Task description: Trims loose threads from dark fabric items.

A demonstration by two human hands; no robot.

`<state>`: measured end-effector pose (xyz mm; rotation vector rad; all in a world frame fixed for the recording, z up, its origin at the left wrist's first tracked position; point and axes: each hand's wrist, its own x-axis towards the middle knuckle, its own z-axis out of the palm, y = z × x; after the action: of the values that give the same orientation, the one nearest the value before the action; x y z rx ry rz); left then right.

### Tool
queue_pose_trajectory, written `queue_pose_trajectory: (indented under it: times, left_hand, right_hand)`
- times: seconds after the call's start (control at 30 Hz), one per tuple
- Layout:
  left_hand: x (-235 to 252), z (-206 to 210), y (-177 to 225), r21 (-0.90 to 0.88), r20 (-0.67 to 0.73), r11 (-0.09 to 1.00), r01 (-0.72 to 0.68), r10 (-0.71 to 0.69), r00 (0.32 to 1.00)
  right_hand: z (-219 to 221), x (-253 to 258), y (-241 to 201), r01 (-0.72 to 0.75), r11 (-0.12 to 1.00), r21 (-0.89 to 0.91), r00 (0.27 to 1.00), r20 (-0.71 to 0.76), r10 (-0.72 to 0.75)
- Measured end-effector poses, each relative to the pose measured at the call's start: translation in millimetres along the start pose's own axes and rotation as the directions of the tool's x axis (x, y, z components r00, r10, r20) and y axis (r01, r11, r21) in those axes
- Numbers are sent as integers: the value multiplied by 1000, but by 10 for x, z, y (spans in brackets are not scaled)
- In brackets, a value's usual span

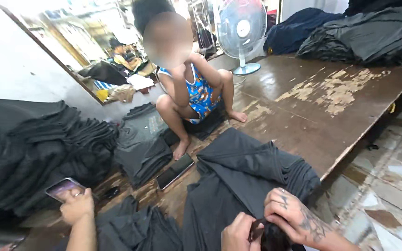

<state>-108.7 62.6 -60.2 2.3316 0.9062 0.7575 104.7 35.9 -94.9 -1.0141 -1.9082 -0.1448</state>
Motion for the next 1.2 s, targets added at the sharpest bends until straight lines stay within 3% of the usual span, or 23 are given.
queue_pose_trajectory:
  times: [0.13,0.27,0.37,0.6,0.67,0.83,1.0,1.1,1.2]
  left_hand:
    - [-25,-227,74,-15,171,1000,-25,28,985]
    - [-46,-82,81,-192,-1,981,36,-37,999]
    - [2,75,156,-135,-64,989,66,-76,995]
    - [-1,-107,61,-170,106,984,48,-30,994]
    - [-17,-123,64,-198,76,980,38,-24,997]
    - [10,-6,38,-259,-151,959,-116,78,985]
    - [68,96,23,-226,-222,920,-321,273,936]
    - [61,20,9,-235,-137,907,-349,324,936]
    - [98,-174,74,-152,0,970,-191,193,981]
  right_hand:
    - [41,-52,31,-5,1000,18,1000,-30,5]
    - [49,-33,5,-13,999,33,998,-56,15]
    - [39,-21,-6,-16,999,42,998,-59,19]
    - [66,-84,6,-13,999,36,999,-52,15]
    - [76,-81,-1,-42,997,57,997,-57,45]
    - [53,26,-43,-73,995,68,997,17,72]
    - [54,62,-140,-31,998,49,999,37,29]
    - [65,-20,-229,-86,987,136,996,-4,88]
    - [80,-100,-232,-107,958,266,992,-43,123]
